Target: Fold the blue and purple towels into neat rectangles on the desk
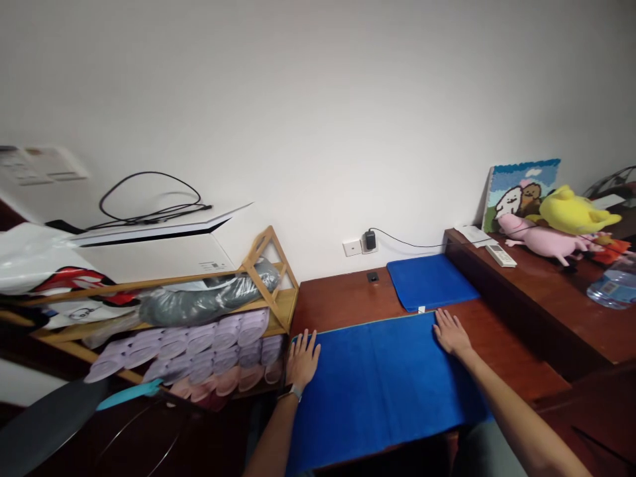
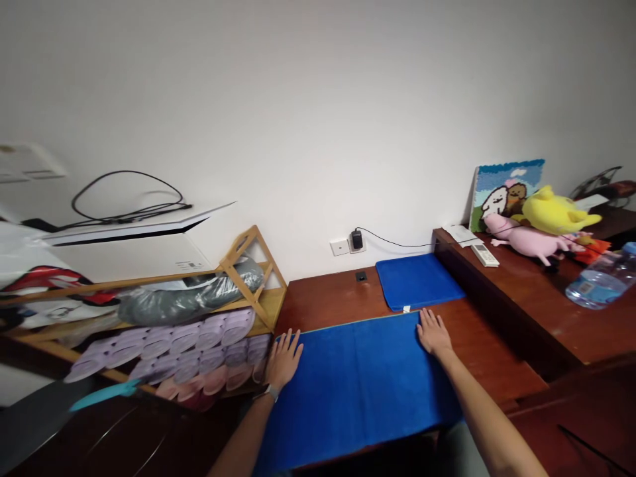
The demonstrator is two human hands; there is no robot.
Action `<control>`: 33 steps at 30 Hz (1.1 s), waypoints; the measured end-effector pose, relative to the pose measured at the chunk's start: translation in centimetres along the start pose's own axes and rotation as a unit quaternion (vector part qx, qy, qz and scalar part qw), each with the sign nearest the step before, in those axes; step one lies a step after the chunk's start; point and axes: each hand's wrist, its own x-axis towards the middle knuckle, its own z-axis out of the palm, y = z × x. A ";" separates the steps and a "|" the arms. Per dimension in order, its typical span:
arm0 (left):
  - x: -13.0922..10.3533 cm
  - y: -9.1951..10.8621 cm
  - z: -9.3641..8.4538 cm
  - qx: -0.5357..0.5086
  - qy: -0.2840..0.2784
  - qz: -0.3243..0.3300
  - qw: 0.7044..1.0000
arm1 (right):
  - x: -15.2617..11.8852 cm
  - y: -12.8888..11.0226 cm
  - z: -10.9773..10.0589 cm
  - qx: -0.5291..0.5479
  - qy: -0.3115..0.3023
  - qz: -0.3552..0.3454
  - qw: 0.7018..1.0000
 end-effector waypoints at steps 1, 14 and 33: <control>0.1 1.4 -0.2 -0.010 0.013 0.022 1.000 | -0.1 -1.8 -0.3 0.004 0.013 -0.021 1.000; 0.5 7.2 1.2 -0.039 -0.037 0.050 0.997 | -1.1 -10.5 0.8 0.094 -0.037 -0.132 0.986; -0.2 9.6 -0.6 -0.067 0.003 0.159 0.985 | -1.4 -13.7 0.0 0.108 0.026 -0.173 0.979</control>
